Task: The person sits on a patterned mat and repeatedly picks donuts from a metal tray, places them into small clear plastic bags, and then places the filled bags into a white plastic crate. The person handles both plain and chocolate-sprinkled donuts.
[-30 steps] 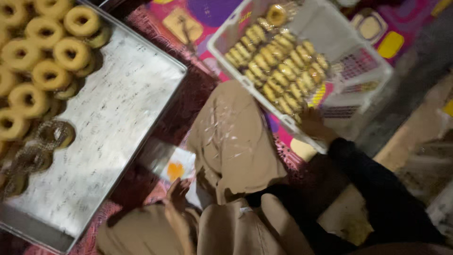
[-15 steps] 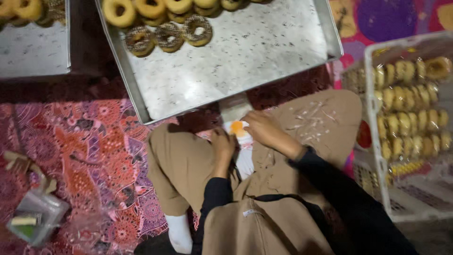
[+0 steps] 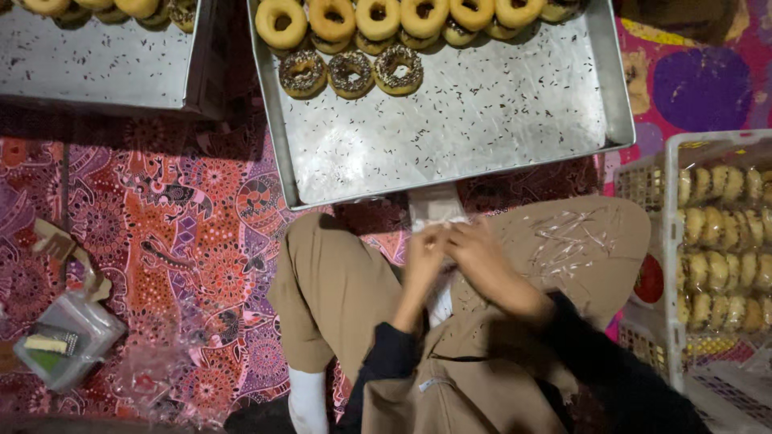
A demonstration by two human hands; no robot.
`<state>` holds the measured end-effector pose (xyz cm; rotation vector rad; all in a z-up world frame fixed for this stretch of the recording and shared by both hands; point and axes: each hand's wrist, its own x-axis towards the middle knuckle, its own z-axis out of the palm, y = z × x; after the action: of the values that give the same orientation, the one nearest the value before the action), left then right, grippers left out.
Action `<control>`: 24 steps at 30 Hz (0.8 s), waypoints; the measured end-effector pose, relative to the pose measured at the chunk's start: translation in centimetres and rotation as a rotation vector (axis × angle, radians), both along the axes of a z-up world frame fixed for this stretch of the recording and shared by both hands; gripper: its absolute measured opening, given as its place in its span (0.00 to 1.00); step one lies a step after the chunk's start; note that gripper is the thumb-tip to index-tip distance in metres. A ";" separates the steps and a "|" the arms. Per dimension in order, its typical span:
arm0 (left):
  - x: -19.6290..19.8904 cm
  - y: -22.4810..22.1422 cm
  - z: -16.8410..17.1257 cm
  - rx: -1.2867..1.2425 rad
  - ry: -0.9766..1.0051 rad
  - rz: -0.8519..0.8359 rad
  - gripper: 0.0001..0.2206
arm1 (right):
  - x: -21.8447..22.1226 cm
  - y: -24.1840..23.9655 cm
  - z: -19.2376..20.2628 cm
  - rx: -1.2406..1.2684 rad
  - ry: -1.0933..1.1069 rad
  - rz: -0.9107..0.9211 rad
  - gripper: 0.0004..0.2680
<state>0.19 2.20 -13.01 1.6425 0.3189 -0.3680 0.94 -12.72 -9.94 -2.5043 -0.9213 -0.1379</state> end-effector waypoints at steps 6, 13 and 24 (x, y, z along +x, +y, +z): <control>-2.9 -2.4 11.6 -0.094 -0.850 0.099 0.20 | 0.2 -0.7 11.6 -0.518 0.213 -0.210 0.15; 5.5 12.0 8.0 -1.163 -0.544 1.035 0.14 | 18.0 7.9 9.9 0.448 0.681 -0.356 0.18; 8.1 13.6 10.6 -1.806 -0.141 1.337 0.23 | 14.5 5.6 10.5 0.991 0.720 -0.227 0.23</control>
<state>8.32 15.84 -2.42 -0.4731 0.6087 0.4561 15.41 -7.12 0.58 -1.5140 -0.1633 0.1904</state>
